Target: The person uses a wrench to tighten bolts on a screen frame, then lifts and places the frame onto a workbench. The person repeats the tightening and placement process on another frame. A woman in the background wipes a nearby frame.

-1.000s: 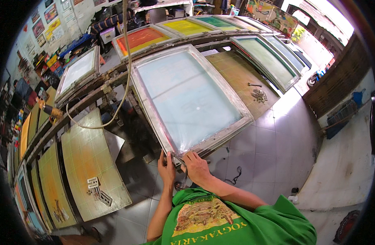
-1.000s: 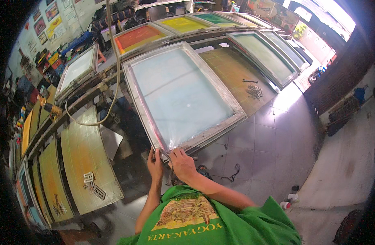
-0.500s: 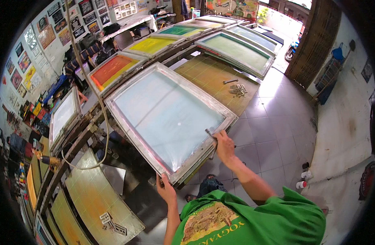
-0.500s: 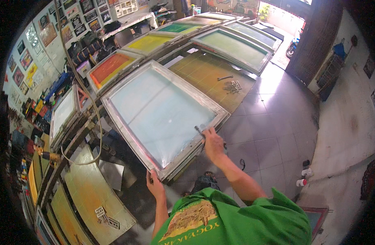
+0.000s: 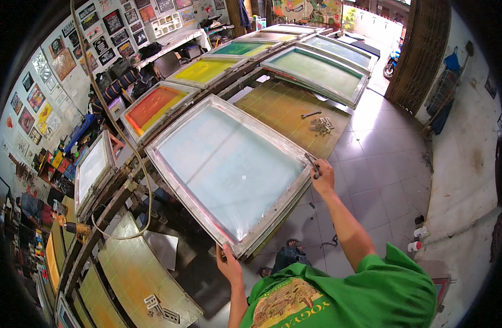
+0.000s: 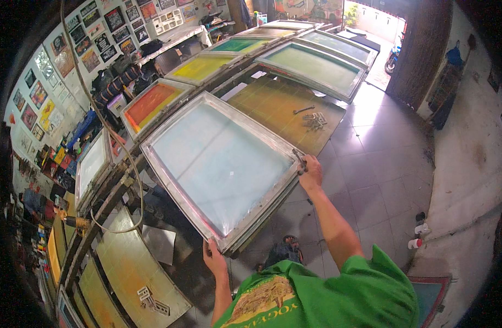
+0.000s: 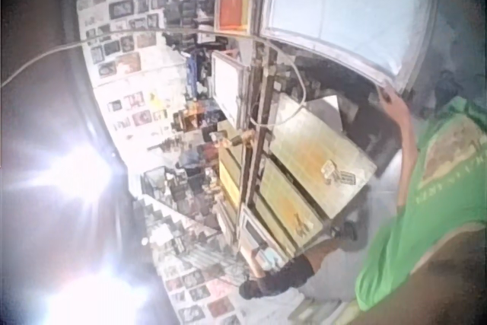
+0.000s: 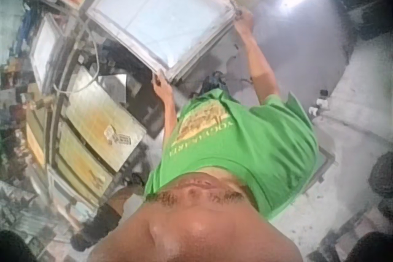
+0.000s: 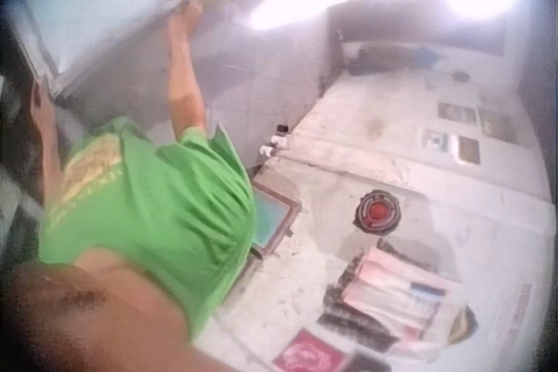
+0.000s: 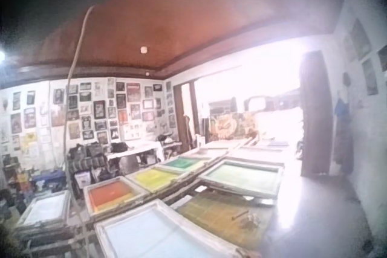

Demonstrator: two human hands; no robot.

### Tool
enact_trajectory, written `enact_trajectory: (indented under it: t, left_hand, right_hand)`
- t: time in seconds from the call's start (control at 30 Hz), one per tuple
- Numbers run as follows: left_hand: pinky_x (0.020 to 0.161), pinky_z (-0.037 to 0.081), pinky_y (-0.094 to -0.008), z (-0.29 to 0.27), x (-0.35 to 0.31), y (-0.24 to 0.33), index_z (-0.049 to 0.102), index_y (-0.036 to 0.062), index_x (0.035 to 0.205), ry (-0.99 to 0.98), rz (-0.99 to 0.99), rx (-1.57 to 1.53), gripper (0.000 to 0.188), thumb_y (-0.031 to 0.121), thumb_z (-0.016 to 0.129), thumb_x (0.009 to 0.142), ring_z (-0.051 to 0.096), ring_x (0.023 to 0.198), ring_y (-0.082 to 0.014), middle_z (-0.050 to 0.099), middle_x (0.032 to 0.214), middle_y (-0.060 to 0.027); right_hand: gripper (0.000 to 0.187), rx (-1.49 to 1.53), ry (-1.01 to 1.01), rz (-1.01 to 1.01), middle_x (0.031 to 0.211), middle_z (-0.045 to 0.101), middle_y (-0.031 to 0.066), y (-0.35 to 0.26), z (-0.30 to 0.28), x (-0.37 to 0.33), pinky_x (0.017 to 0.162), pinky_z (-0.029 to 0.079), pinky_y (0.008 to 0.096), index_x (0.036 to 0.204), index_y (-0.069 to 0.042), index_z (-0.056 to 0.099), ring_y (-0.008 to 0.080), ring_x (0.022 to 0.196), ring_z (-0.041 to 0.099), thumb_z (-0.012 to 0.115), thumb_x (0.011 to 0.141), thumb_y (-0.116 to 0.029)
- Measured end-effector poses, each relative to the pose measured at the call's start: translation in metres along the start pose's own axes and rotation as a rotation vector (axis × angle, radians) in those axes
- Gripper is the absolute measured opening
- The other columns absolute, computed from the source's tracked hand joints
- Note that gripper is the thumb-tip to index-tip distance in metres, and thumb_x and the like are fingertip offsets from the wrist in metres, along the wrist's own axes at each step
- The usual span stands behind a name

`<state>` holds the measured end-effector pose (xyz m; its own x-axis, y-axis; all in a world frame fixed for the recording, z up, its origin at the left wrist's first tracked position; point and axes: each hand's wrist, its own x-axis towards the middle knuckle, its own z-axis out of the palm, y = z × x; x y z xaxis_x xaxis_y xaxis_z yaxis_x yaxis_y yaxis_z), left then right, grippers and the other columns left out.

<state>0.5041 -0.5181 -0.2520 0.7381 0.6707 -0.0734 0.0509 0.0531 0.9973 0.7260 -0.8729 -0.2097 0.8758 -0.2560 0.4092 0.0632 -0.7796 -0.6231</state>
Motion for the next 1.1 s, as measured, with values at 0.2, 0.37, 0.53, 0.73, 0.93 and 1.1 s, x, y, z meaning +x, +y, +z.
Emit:
enact_trajectory:
  t: [0.2,0.37,0.53,0.73,0.93,1.1]
  left_hand:
    - [0.063,0.038,-0.0253,-0.008,0.004,-0.015,0.063,-0.0012,0.147,0.004,-0.027,-0.026,0.053,0.033,0.067,0.108,0.047,0.071,-0.0058,0.059,0.088,0.0045]
    - [0.066,0.042,-0.0256,-0.004,-0.001,-0.009,0.062,-0.0014,0.149,-0.012,-0.06,0.021,0.056,0.035,0.069,0.107,0.05,0.075,-0.0064,0.064,0.092,0.0023]
    - [0.064,0.04,-0.0253,-0.009,-0.003,0.0,0.061,-0.0018,0.15,0.044,-0.024,0.054,0.057,0.036,0.069,0.107,0.048,0.073,-0.0056,0.059,0.086,0.0041]
    - [0.064,0.042,-0.0281,-0.005,-0.006,0.005,0.058,-0.0007,0.153,0.002,-0.049,0.102,0.061,0.038,0.068,0.108,0.047,0.071,-0.0067,0.051,0.079,0.0044]
    - [0.071,0.047,-0.0319,-0.013,-0.001,-0.016,0.064,0.0044,0.149,0.089,-0.008,0.187,0.06,0.045,0.07,0.105,0.054,0.077,-0.0127,0.053,0.09,-0.0028]
    - [0.075,0.049,-0.0346,-0.017,-0.012,0.012,0.067,0.0042,0.146,0.129,0.025,0.281,0.063,0.049,0.072,0.102,0.056,0.08,-0.0184,0.055,0.093,-0.0075]
  right_hand:
    - [0.021,0.068,0.061,-0.17,0.098,0.069,0.0175,0.022,0.004,0.001,0.081,0.054,0.0461,0.105,-0.005,0.071,0.0394,0.091,0.069,0.076,0.085,-0.008]
    - [0.028,0.119,0.155,-0.09,0.1,0.071,0.0172,0.042,0.018,0.011,0.083,0.054,0.0475,0.109,-0.006,0.071,0.0422,0.096,0.068,0.074,0.082,-0.004]
    - [0.027,-0.039,-0.006,-0.172,0.102,0.07,0.0168,0.015,0.005,0.008,0.085,0.053,0.0472,0.108,-0.007,0.07,0.0431,0.097,0.068,0.072,0.082,-0.003]
    - [0.022,0.092,0.012,-0.039,0.115,0.067,0.0145,0.077,0.02,0.025,0.086,0.052,0.0441,0.109,-0.005,0.069,0.0385,0.099,0.068,0.069,0.087,-0.004]
    - [0.01,-0.019,-0.085,-0.282,0.092,0.056,0.0092,0.026,-0.002,0.007,0.062,0.047,0.038,0.092,-0.004,0.066,0.0242,0.068,0.061,0.058,0.095,0.001]
    - [0.005,0.075,-0.077,-0.32,0.091,0.056,0.0113,0.037,0.006,0.019,0.063,0.046,0.0369,0.09,-0.002,0.062,0.0233,0.069,0.058,0.065,0.091,0.002]
